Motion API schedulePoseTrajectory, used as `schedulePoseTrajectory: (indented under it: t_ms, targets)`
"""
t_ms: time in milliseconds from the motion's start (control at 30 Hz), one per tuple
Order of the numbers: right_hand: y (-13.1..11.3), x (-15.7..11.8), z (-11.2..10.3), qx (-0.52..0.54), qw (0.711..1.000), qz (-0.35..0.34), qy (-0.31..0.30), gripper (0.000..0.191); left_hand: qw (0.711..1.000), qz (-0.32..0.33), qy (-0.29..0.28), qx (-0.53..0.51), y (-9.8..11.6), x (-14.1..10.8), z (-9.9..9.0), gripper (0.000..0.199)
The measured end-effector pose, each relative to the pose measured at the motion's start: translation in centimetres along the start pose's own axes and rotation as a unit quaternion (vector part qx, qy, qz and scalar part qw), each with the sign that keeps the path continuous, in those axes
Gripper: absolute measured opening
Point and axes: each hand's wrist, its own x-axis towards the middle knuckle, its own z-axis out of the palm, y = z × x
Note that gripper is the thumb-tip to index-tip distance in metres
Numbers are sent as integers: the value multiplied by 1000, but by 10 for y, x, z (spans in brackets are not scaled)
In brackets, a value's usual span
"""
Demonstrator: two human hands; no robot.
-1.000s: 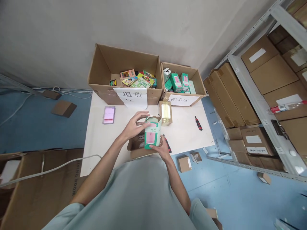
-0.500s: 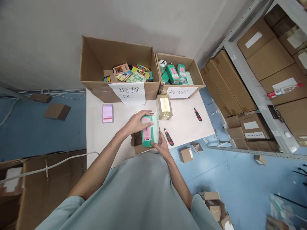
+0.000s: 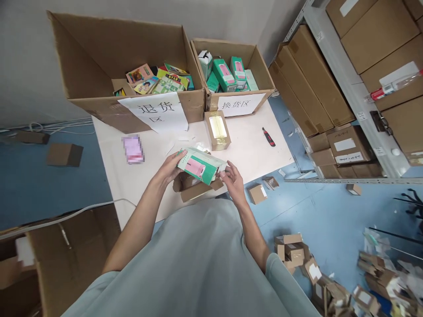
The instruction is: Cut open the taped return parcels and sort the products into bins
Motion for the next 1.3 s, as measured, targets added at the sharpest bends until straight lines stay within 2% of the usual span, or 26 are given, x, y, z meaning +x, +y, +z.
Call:
schedulePoseTrajectory:
  t_ms: [67,133,267,333,567,700,800,900,1000,1133,1300]
  targets:
    - [-8,8,-2,-11,999,-30,-7,86,999,-7,13,-33,-6,0,7,51]
    - [-16,18,-5,-16,999,-48,-8,82,998,-3,30,-52,-9,1,16,50]
    - [-27,39,-25,-39,996,-84,-13,49,995,33,63,-63,-14,5,42,53]
    - [-28,52,-42,-37,994,-97,-29,41,994,51,76,-55,-16,7,58,57]
    - [-25,108,-116,32,993,-11,-116,61,992,63,113,1,-31,10,123,66]
    - [-22,143,-161,8,988,40,-148,57,992,56,98,49,-46,15,153,69]
    - [-11,163,-187,6,984,72,-165,51,994,45,74,61,-59,19,168,70]
    - [2,177,-200,10,987,73,-141,40,997,33,52,44,-73,24,179,69]
    - [9,185,-204,16,996,45,-80,34,998,27,60,17,-87,33,188,67]
    - [7,192,-209,43,998,-19,-29,38,996,31,78,-10,-103,46,203,71]
    - [-1,205,-233,47,999,-8,26,55,995,63,72,-40,-118,59,216,72]
